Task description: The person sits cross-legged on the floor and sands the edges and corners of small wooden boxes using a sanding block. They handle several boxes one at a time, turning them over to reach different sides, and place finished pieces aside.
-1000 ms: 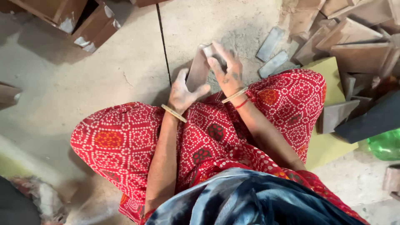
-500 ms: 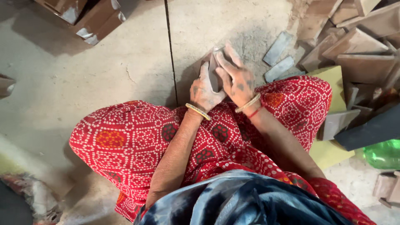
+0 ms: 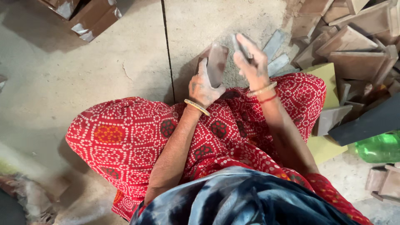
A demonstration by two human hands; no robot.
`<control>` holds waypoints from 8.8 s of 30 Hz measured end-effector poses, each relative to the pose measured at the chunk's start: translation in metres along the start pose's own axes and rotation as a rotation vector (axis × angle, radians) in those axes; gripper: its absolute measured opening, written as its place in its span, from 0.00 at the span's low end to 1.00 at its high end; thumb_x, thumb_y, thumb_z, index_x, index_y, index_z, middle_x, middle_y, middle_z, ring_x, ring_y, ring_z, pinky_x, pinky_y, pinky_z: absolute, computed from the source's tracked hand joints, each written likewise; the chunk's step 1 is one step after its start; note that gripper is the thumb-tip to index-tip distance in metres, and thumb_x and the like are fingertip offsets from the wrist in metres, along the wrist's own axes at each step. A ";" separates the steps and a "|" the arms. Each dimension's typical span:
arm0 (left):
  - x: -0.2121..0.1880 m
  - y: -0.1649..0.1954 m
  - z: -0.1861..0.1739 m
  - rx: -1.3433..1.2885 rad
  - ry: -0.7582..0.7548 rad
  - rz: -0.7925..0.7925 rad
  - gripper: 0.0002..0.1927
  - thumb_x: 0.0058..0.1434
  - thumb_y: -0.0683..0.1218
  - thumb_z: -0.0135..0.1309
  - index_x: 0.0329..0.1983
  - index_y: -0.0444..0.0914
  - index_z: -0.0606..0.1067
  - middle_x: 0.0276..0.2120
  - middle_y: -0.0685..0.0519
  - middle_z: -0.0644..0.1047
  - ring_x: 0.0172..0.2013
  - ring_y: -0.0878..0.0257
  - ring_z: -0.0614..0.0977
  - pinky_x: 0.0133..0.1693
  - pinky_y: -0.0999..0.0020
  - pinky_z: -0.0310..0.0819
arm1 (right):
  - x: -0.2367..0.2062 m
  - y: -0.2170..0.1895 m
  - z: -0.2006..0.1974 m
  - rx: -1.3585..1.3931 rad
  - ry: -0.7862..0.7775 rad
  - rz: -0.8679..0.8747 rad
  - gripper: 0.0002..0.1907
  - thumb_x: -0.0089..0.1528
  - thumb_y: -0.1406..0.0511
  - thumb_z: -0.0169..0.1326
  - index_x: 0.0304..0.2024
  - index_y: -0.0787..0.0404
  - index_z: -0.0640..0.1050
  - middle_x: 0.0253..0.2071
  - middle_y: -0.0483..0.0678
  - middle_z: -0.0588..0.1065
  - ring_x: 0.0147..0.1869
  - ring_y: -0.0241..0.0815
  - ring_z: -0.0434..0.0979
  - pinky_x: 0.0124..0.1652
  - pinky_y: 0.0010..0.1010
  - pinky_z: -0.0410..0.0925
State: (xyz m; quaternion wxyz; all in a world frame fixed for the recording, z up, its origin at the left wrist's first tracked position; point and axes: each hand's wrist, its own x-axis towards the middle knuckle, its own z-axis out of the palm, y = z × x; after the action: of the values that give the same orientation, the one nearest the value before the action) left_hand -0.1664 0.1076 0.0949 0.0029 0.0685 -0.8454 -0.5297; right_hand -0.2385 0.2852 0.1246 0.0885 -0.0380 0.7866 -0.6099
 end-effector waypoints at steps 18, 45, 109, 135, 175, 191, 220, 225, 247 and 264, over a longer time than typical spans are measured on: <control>0.004 0.021 -0.004 0.041 -0.104 0.014 0.52 0.44 0.48 0.66 0.71 0.43 0.54 0.40 0.41 0.83 0.42 0.42 0.85 0.43 0.53 0.81 | -0.006 -0.040 0.000 -0.978 -0.357 -0.497 0.57 0.43 0.68 0.59 0.77 0.59 0.56 0.78 0.46 0.53 0.49 0.51 0.81 0.37 0.33 0.75; 0.010 0.011 -0.008 0.008 -0.102 -0.017 0.54 0.42 0.51 0.68 0.73 0.42 0.57 0.42 0.39 0.82 0.44 0.42 0.85 0.45 0.53 0.80 | -0.014 -0.027 0.011 -1.237 -0.290 -0.479 0.49 0.53 0.72 0.51 0.77 0.58 0.52 0.80 0.53 0.51 0.33 0.50 0.80 0.29 0.37 0.73; -0.021 0.009 -0.016 -0.019 0.207 -0.030 0.37 0.47 0.44 0.69 0.60 0.39 0.67 0.44 0.38 0.81 0.46 0.43 0.84 0.47 0.55 0.79 | -0.040 -0.020 -0.011 -0.053 -0.182 -0.231 0.33 0.64 0.64 0.56 0.73 0.51 0.66 0.77 0.55 0.61 0.59 0.54 0.75 0.52 0.43 0.69; 0.005 -0.004 -0.027 0.032 0.217 0.220 0.21 0.50 0.39 0.60 0.49 0.39 0.71 0.37 0.43 0.79 0.43 0.42 0.81 0.46 0.52 0.75 | -0.058 -0.027 0.020 -0.728 -0.049 -0.435 0.51 0.55 0.77 0.48 0.81 0.55 0.52 0.70 0.49 0.63 0.57 0.58 0.80 0.50 0.42 0.75; 0.015 -0.038 0.001 0.179 0.349 0.327 0.13 0.51 0.38 0.57 0.40 0.33 0.71 0.36 0.39 0.74 0.42 0.38 0.75 0.42 0.47 0.69 | -0.080 -0.012 0.039 -0.776 -0.093 -0.409 0.43 0.62 0.76 0.51 0.78 0.53 0.53 0.66 0.56 0.66 0.37 0.51 0.81 0.32 0.39 0.74; 0.010 -0.060 0.003 0.127 0.325 0.134 0.07 0.67 0.35 0.54 0.44 0.34 0.69 0.38 0.44 0.73 0.43 0.49 0.74 0.50 0.56 0.69 | -0.048 0.034 0.010 -0.652 0.018 -0.073 0.43 0.63 0.72 0.48 0.80 0.47 0.58 0.60 0.56 0.76 0.40 0.49 0.80 0.36 0.37 0.73; 0.010 -0.037 0.009 0.201 0.375 0.317 0.24 0.43 0.40 0.60 0.46 0.31 0.72 0.38 0.39 0.75 0.42 0.38 0.74 0.44 0.49 0.66 | -0.064 0.000 0.026 -0.773 -0.044 -0.398 0.47 0.57 0.75 0.47 0.79 0.55 0.49 0.78 0.59 0.58 0.37 0.56 0.79 0.35 0.41 0.73; 0.007 -0.058 0.007 0.140 0.371 0.178 0.06 0.66 0.36 0.54 0.44 0.33 0.70 0.39 0.41 0.74 0.43 0.42 0.75 0.48 0.56 0.68 | -0.051 0.032 0.021 -0.745 0.186 -0.556 0.42 0.68 0.70 0.50 0.81 0.52 0.49 0.60 0.53 0.71 0.44 0.55 0.80 0.40 0.39 0.73; 0.016 -0.062 0.005 -0.102 0.328 0.263 0.19 0.52 0.35 0.53 0.49 0.35 0.71 0.42 0.40 0.76 0.46 0.38 0.79 0.49 0.51 0.76 | -0.068 -0.036 0.028 -0.855 -0.086 -0.354 0.48 0.54 0.75 0.50 0.77 0.58 0.52 0.77 0.56 0.57 0.41 0.61 0.81 0.35 0.47 0.73; 0.027 -0.081 0.012 -0.358 0.333 0.200 0.19 0.58 0.36 0.52 0.53 0.37 0.72 0.50 0.48 0.75 0.56 0.50 0.76 0.63 0.61 0.69 | -0.053 0.089 -0.020 -0.675 0.062 -0.391 0.39 0.67 0.68 0.53 0.79 0.55 0.55 0.66 0.66 0.71 0.66 0.67 0.73 0.62 0.50 0.68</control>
State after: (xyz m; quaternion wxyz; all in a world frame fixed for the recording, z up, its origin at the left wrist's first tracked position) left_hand -0.1851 0.0809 0.0155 0.2065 0.0695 -0.7285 -0.6495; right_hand -0.1858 0.3358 0.0487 -0.0706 -0.1959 0.9231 -0.3232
